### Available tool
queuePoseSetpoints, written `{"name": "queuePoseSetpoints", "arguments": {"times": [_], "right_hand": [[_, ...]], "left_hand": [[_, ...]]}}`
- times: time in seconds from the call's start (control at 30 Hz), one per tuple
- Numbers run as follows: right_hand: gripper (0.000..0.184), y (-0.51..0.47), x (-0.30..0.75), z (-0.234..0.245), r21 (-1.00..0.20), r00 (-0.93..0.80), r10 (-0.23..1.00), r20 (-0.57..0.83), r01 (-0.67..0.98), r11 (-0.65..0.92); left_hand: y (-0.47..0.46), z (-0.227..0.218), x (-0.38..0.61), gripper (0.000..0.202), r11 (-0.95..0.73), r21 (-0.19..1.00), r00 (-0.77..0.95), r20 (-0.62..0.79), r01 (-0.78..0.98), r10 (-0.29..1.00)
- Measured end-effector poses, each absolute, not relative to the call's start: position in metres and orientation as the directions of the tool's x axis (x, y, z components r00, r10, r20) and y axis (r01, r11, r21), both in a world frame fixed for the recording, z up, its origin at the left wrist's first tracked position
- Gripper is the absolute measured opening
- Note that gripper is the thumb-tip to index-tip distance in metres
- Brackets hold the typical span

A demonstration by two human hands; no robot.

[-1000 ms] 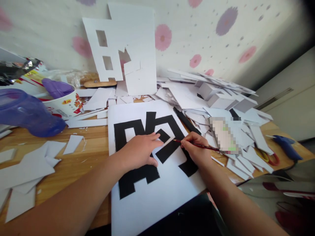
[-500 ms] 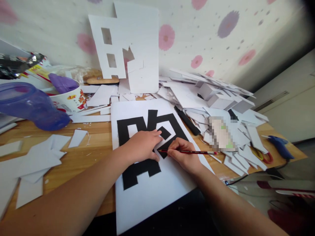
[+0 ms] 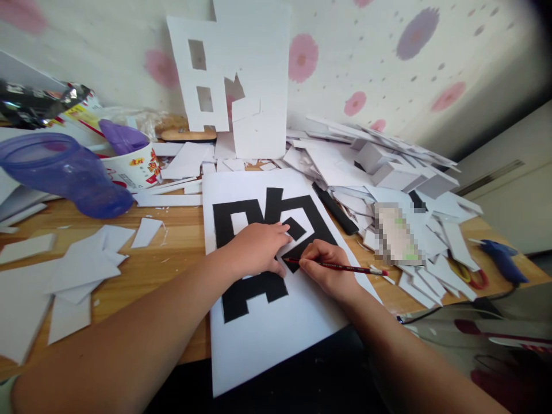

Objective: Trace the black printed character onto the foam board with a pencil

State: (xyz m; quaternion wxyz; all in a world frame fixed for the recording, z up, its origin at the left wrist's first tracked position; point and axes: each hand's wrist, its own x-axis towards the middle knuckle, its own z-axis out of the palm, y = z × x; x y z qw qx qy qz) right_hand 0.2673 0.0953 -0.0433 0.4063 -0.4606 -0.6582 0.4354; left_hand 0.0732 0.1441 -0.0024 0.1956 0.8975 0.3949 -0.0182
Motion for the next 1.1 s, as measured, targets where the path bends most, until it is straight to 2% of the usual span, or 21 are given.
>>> {"name": "queuePoseSetpoints", "arguments": {"times": [0.13, 0.3, 0.47, 0.7, 1.1], "right_hand": [[0.013, 0.0955, 0.2684, -0.0420, -0.960, -0.255, 0.958, 0.131, 0.210, 0.187], [0.014, 0.0947, 0.2704, -0.0415, -0.961, -0.266, 0.954, 0.139, 0.196, 0.194], [0.014, 0.0943, 0.2738, -0.0439, -0.972, -0.261, 0.956, 0.135, 0.151, 0.178], [0.016, 0.0938, 0.2749, -0.0435, -0.993, -0.231, 0.968, 0.092, 0.051, 0.107], [0.016, 0.0934, 0.2756, -0.0430, -0.998, -0.215, 0.975, 0.054, 0.023, 0.060]], "left_hand": [[0.1443, -0.0036, 0.0724, 0.063, -0.627, 0.327, 0.697, -0.174, 0.707, 0.695], [0.1428, -0.0039, 0.0727, 0.047, -0.648, 0.286, 0.702, -0.159, 0.706, 0.694], [0.1413, -0.0023, 0.0753, 0.041, -0.635, 0.266, 0.684, -0.168, 0.725, 0.710], [0.1370, -0.0075, 0.0792, 0.043, -0.621, 0.257, 0.658, -0.091, 0.741, 0.748], [0.1351, -0.0088, 0.0807, 0.051, -0.609, 0.253, 0.646, -0.094, 0.751, 0.757]]}}
